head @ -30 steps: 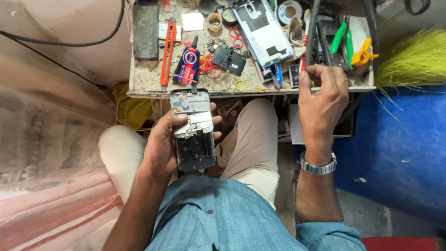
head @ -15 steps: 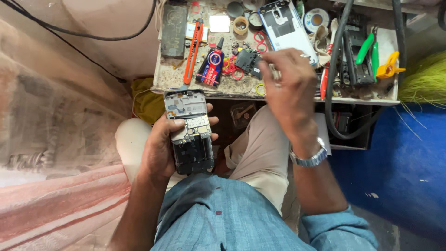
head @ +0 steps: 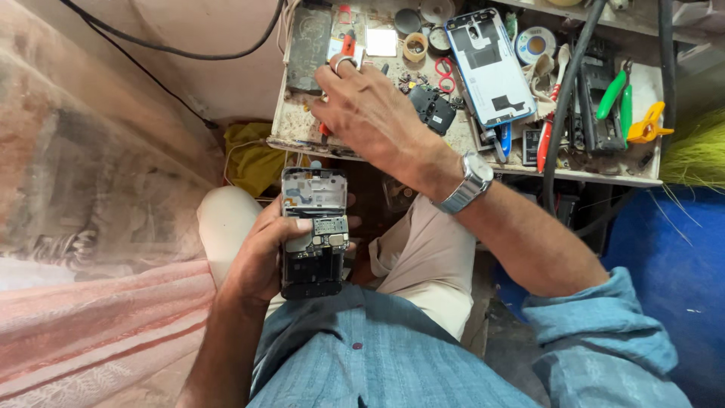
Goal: The person disassembles a phone, removing components and using a small tool to scrape or clean internal parts.
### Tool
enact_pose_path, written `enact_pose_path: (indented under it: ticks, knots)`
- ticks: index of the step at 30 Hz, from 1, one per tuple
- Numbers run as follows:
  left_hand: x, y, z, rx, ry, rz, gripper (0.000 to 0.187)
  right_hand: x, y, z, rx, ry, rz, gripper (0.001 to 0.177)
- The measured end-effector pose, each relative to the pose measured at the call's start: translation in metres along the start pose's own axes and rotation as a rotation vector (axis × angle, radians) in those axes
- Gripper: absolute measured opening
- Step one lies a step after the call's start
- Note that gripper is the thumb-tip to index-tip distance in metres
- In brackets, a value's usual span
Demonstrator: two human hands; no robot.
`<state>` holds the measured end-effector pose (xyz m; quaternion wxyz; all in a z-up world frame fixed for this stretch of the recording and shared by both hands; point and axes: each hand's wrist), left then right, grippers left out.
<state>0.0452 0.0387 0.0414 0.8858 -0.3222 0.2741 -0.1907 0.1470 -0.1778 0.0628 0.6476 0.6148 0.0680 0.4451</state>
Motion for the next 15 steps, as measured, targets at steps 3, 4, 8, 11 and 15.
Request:
enact_pose_path:
  ticks: [3,4,8,11,15]
  knots:
    - [0.003,-0.001,0.001,0.097,0.048,0.015,0.068,-0.002,0.005,0.01,-0.056,0.04,0.012,0.027]
    - [0.003,-0.002,0.002,0.112,0.034,0.002,0.068,-0.002,0.008,0.015,-0.047,0.034,-0.001,0.027]
    - [0.005,-0.006,0.006,0.132,0.052,-0.055,0.067,-0.013,0.031,0.031,0.006,-0.005,0.162,0.01]
    - [0.006,-0.011,0.008,0.109,0.082,-0.092,0.068,-0.012,0.043,0.039,0.074,-0.048,0.381,0.012]
    - [0.008,-0.016,0.007,0.076,0.069,-0.063,0.069,-0.037,0.069,0.023,0.446,-0.381,0.281,0.013]
Point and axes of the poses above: each hand's wrist, its own x-axis towards the middle knuckle, its own y-axis out of the back of the hand, z = x × y, and after that the axes turned 7 degrees about z, right-handed
